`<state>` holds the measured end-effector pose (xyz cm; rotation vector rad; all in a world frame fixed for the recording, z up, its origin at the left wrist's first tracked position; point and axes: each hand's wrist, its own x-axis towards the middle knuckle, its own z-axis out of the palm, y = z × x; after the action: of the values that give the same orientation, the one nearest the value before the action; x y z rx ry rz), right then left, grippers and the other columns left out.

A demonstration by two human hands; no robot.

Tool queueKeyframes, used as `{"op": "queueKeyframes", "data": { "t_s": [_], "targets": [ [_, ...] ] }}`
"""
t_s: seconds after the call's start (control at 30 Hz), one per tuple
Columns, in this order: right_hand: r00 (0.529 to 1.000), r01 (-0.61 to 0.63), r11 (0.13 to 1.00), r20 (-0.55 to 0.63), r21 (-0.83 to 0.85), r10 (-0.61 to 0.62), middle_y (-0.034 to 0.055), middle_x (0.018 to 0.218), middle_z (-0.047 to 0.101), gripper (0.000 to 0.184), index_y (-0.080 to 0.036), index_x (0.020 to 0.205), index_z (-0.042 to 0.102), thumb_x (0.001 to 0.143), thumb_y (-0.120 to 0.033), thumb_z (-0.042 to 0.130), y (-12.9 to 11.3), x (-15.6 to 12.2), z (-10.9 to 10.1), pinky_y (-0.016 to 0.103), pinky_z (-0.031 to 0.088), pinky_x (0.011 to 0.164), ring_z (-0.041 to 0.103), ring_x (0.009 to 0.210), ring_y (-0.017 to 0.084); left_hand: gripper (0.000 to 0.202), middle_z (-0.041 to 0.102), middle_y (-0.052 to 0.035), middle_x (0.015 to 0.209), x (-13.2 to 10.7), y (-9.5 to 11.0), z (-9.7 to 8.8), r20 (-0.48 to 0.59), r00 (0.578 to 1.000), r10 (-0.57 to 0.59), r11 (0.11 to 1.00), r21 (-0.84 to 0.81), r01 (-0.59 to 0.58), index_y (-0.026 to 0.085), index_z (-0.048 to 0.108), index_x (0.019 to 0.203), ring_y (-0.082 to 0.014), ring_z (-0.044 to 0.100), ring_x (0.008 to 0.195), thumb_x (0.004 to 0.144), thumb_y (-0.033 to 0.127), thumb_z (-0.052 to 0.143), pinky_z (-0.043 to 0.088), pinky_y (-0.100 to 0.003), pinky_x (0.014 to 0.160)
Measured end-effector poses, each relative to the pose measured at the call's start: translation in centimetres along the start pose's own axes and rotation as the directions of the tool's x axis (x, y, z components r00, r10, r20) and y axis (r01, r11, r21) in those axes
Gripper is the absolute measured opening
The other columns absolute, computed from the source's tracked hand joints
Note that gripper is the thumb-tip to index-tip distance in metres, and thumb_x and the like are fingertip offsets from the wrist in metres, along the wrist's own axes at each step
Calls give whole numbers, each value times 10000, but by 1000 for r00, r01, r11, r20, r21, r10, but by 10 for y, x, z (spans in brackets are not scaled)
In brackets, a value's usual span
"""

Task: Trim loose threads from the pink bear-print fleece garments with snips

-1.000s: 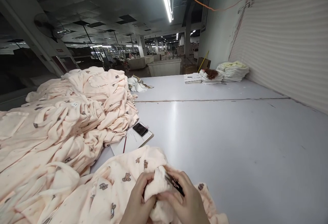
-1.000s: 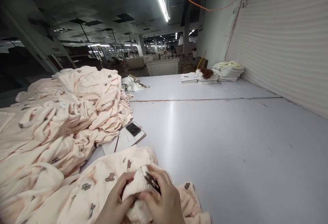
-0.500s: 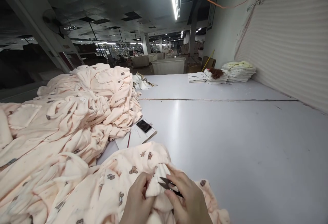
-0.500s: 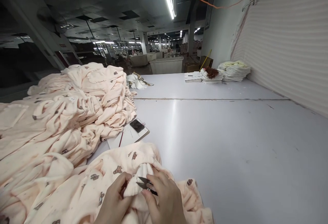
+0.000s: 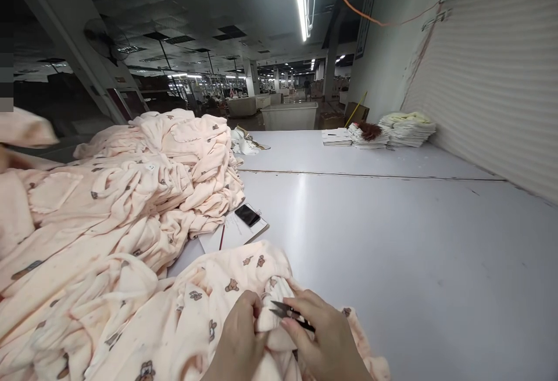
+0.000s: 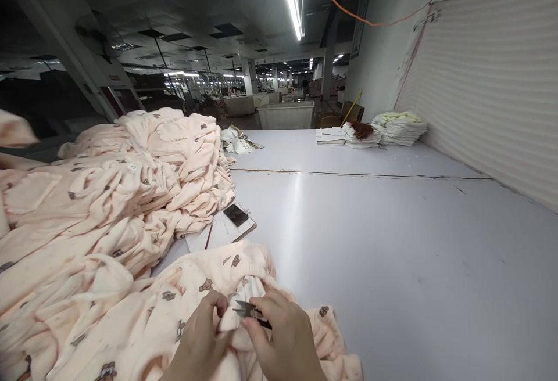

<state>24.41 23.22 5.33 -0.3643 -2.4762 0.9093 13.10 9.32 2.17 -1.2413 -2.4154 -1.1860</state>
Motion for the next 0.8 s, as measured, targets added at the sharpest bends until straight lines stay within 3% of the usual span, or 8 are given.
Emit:
{"op": "queueKeyframes", "data": {
  "t_s": [0.2,0.33,0.43,0.47,0.53,0.6,0.7,0.8],
  "targets": [
    [997,-53,998,-64,-15,52,11,942,714,183,-288,958,683,855,-257,535,-1,-4,-1,269,514,653,686,784,201,255,466,38,696,1,-3,-3,10,990,140,990,19,-140,243,398,833,-135,470,560,697,34,451,408,-228,531],
    [988,-141,983,-52,118,148,28,1112,674,339,-266,1065,616,732,-197,614,11,-10,17,277,525,750,663,941,223,217,528,-11,796,9,7,-9,18,999,38,994,-108,-36,228,474,855,-177,529,721,717,61,456,441,-277,661],
    [972,-188,971,-112,148,205,27,1016,688,280,-248,991,604,757,-122,515,23,-10,34,262,519,718,663,891,199,284,609,-52,943,19,15,-15,255,960,-118,948,-260,185,215,573,899,-226,560,917,666,83,478,440,-329,810],
    [965,-192,971,-153,140,213,26,962,691,272,-242,986,603,771,-119,491,27,-7,38,260,516,701,665,856,193,243,633,-49,938,21,18,-17,387,901,-194,892,-312,326,210,600,880,-235,570,936,681,120,493,440,-334,830],
    [949,-183,975,-237,127,209,35,931,690,298,-227,1042,596,778,-139,492,34,0,42,272,514,708,663,847,200,141,666,-31,841,25,21,-20,614,724,-313,701,-365,613,199,635,799,-237,597,896,738,237,515,452,-331,816],
    [936,-181,974,-282,135,212,43,915,695,294,-214,1058,594,784,-164,498,37,6,39,282,513,710,662,836,207,186,670,-17,762,27,23,-23,708,612,-352,499,-411,763,189,654,755,-227,607,845,765,307,511,455,-325,803],
    [936,-217,960,-244,175,255,5,777,688,106,-230,873,612,836,-220,513,35,5,29,247,507,622,651,688,172,227,693,-20,833,29,24,-25,739,604,-299,284,-535,796,196,685,869,-219,610,875,765,289,506,450,-329,837],
    [973,-168,940,-101,296,205,1,913,701,100,-260,890,645,801,-225,617,28,-7,21,217,524,703,668,809,169,272,708,-30,885,31,26,-25,764,600,-237,136,-585,799,222,694,936,-229,624,913,767,273,487,469,-341,833]
  ]
}}
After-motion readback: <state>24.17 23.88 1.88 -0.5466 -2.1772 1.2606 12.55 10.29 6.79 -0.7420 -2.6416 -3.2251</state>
